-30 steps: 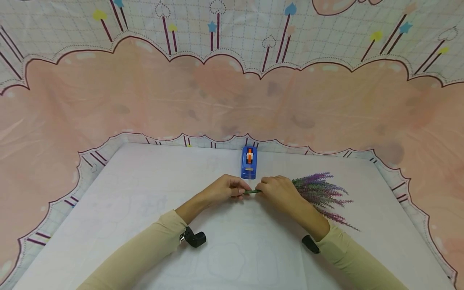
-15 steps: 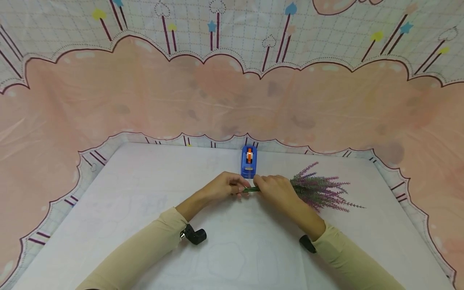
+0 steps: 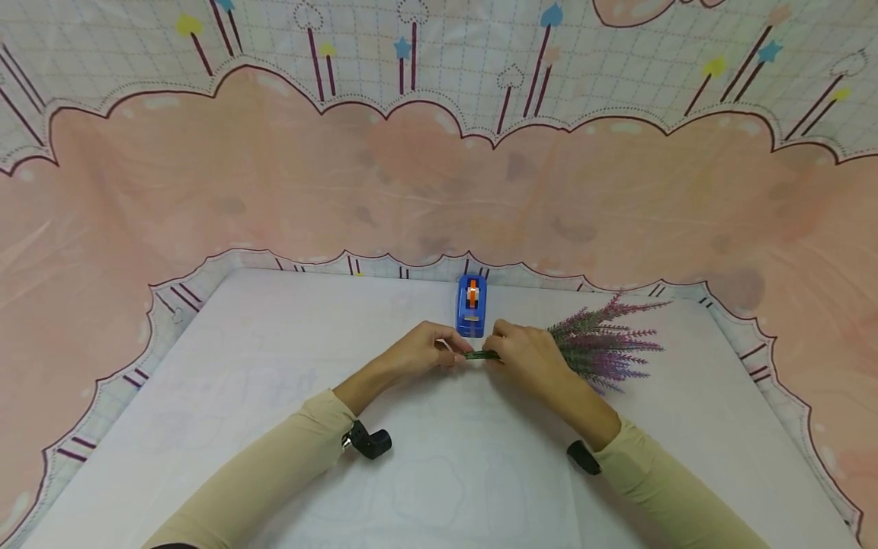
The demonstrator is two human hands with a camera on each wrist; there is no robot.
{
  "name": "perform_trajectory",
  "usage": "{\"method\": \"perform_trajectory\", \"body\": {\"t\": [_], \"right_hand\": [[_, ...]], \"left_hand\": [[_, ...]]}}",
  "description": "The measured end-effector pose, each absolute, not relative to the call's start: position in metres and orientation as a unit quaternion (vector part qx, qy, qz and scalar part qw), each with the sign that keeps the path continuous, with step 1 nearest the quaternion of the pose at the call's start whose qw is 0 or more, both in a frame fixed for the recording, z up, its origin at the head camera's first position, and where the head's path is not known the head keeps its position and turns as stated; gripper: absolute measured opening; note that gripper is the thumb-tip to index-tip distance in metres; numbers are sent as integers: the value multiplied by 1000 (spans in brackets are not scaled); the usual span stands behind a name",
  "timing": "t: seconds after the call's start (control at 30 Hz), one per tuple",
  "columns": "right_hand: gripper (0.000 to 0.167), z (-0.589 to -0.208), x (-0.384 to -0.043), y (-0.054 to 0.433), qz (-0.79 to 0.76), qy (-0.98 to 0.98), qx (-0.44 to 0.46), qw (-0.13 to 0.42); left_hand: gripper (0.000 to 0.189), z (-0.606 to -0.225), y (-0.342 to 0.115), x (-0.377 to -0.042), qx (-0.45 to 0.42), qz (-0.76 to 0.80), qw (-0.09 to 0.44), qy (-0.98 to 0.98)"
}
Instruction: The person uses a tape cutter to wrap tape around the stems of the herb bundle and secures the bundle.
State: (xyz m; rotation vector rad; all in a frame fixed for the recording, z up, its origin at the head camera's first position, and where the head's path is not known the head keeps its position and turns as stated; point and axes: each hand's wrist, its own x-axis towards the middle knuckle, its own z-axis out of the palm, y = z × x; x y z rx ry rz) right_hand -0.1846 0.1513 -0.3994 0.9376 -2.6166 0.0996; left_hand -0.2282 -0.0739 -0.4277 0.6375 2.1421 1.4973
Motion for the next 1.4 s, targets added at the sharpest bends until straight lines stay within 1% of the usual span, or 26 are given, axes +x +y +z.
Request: {"method": "perform_trajectory", "body": {"t": [0.27, 0.6, 0.73, 0.93, 1.07, 1.17, 1.4], "right_hand": [[24, -397, -182, 152, 41, -940, 302, 150], [17, -396, -186, 152, 42, -941, 296, 155], [17, -395, -189, 151, 30, -943, 294, 155], [16, -396, -194, 151, 25, -948, 290, 128], [18, -398, -196, 149, 24, -950, 290, 113], [18, -400, -196, 149, 17, -948, 294, 122], [14, -401, -196, 150, 11, -937, 307, 166]], "left_hand": [[17, -428, -74, -229, 236, 550, 225, 769], [19, -424, -74, -230, 242, 543, 207, 777], [17, -424, -73, -231, 254, 530, 196, 785], [17, -426, -71, -230, 264, 511, 166, 801], [16, -429, -70, -230, 268, 511, 159, 801], [16, -430, -70, -230, 266, 513, 163, 800], [18, -428, -72, -230, 257, 522, 189, 791]]}}
